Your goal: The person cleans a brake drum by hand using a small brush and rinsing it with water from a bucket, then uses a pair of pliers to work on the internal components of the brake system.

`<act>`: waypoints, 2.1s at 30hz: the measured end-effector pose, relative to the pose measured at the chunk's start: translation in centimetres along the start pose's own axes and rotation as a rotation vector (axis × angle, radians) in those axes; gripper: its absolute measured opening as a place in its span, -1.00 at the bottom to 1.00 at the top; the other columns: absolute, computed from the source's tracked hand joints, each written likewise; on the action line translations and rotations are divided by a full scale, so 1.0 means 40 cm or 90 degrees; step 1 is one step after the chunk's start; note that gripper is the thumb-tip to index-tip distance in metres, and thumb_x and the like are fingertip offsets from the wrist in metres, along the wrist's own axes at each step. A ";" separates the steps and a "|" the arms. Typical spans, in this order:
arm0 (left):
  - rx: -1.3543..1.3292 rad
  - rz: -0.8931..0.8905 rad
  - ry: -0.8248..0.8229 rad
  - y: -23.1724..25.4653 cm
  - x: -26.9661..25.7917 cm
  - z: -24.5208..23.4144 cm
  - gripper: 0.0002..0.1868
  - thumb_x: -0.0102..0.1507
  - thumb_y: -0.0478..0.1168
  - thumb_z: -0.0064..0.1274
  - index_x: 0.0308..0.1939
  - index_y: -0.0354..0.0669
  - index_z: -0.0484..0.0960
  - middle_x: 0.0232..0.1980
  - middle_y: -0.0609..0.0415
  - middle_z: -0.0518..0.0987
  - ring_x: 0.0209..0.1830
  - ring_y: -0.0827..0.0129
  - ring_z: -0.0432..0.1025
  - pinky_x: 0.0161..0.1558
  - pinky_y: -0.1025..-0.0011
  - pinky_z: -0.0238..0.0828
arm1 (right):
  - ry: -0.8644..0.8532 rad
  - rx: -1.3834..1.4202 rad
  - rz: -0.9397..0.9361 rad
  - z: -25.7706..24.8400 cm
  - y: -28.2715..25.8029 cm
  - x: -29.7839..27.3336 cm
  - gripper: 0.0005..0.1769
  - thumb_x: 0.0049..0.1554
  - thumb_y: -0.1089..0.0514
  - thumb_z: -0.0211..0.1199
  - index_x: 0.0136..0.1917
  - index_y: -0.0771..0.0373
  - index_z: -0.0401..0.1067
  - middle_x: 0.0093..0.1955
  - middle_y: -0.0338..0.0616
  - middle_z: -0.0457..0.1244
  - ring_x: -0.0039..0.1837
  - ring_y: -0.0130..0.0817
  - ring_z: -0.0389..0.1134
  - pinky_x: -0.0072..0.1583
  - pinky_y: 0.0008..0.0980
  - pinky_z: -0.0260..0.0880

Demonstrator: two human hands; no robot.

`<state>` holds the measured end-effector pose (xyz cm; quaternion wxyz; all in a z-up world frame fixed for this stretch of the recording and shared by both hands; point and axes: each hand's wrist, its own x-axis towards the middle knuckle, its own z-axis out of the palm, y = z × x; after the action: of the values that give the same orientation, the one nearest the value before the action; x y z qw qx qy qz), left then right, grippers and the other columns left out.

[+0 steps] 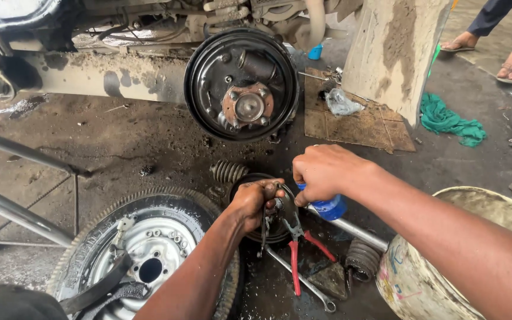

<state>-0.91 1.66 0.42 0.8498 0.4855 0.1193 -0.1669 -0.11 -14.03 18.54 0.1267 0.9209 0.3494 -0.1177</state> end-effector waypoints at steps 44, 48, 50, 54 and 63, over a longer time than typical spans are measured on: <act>0.292 -0.007 0.071 0.072 -0.028 0.090 -0.62 0.40 -0.14 -0.11 0.18 -0.36 0.34 -0.26 -0.12 0.57 -0.53 0.37 0.38 -0.53 0.28 0.27 | -0.021 -0.001 -0.051 -0.115 -0.111 0.001 -0.72 -0.25 0.18 0.45 -0.19 0.16 0.59 -0.19 0.01 0.42 -0.04 -0.01 0.46 0.02 -0.05 0.46; 0.416 0.058 0.144 0.075 -0.030 0.081 -0.66 0.33 -0.23 -0.17 0.03 -0.35 0.62 -0.24 -0.16 0.66 -0.46 0.37 0.44 -0.44 0.27 0.36 | -0.011 -0.007 -0.029 -0.093 -0.088 -0.012 -0.69 -0.25 0.06 0.54 -0.25 0.21 0.56 -0.21 -0.02 0.40 -0.03 -0.01 0.45 0.02 -0.05 0.45; 0.443 0.131 0.246 0.058 -0.019 0.084 -0.69 0.32 -0.20 -0.10 0.01 -0.31 0.64 -0.17 -0.13 0.65 -0.32 0.39 0.48 -0.28 0.34 0.40 | 0.018 0.014 -0.048 -0.086 -0.087 -0.015 -0.64 -0.31 0.06 0.57 -0.25 0.18 0.53 -0.22 -0.02 0.38 -0.05 0.00 0.44 -0.01 -0.04 0.44; 0.355 0.214 0.239 0.040 -0.015 0.098 -0.67 0.27 -0.20 -0.09 -0.01 -0.32 0.64 -0.14 -0.10 0.70 -0.18 0.31 0.58 -0.12 0.32 0.50 | -0.014 0.038 -0.014 -0.093 -0.077 -0.021 -0.55 -0.24 -0.06 0.59 -0.30 0.31 0.50 -0.27 0.04 0.39 -0.10 -0.01 0.46 -0.01 -0.06 0.45; -0.050 -0.049 -0.035 0.094 -0.061 0.063 -0.70 0.36 -0.01 -0.45 -0.07 -0.09 0.30 -0.53 0.29 -0.01 -0.57 0.50 -0.11 -0.48 0.42 -0.12 | -0.038 0.069 0.024 -0.064 -0.014 -0.003 -0.49 -0.21 -0.18 0.59 -0.12 0.18 0.57 -0.23 -0.03 0.40 -0.09 -0.07 0.47 -0.01 -0.08 0.45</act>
<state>-1.54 1.68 5.50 0.8641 0.4422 0.1209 -0.2079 -0.26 -12.89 20.89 0.0896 0.9289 0.3210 -0.1613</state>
